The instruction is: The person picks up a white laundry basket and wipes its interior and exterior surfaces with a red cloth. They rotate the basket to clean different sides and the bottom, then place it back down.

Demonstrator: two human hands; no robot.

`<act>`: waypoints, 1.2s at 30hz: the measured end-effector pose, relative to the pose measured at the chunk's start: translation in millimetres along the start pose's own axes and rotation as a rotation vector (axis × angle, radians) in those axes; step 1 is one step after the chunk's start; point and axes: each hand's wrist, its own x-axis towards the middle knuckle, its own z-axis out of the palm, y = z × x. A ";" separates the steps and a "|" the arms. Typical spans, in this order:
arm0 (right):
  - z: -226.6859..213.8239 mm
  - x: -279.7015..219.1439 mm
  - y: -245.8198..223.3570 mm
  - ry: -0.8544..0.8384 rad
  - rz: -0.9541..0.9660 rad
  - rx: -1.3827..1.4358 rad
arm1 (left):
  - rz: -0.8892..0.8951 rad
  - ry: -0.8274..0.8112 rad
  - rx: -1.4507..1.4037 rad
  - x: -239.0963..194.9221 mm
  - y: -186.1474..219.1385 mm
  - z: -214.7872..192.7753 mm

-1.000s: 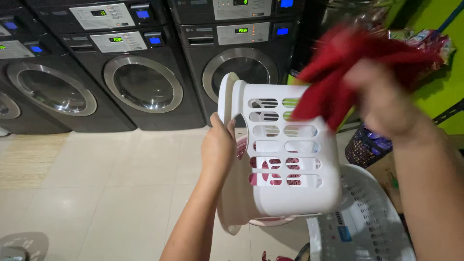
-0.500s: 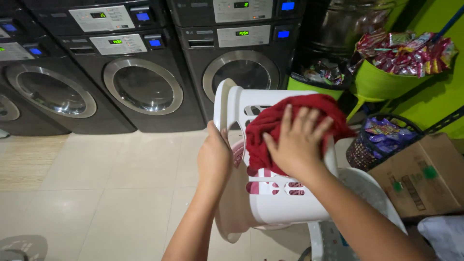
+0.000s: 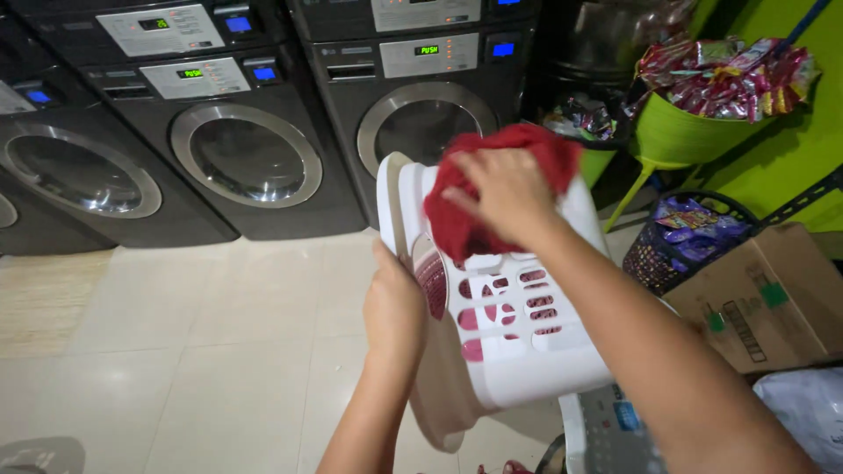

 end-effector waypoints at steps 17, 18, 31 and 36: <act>51.8 35.4 -96.5 0.028 0.049 0.108 | -0.013 0.134 0.205 -24.5 -18.5 16.4; 47.1 32.1 -98.2 0.035 0.048 0.105 | -0.010 0.140 0.203 -27.5 -14.8 10.9; -8.8 -116.3 -69.1 -0.007 -0.099 0.031 | -0.010 0.109 0.202 -18.0 -41.8 22.7; -13.8 -156.3 -12.2 0.103 -0.035 -0.174 | -0.008 0.070 0.193 -10.1 -64.9 35.4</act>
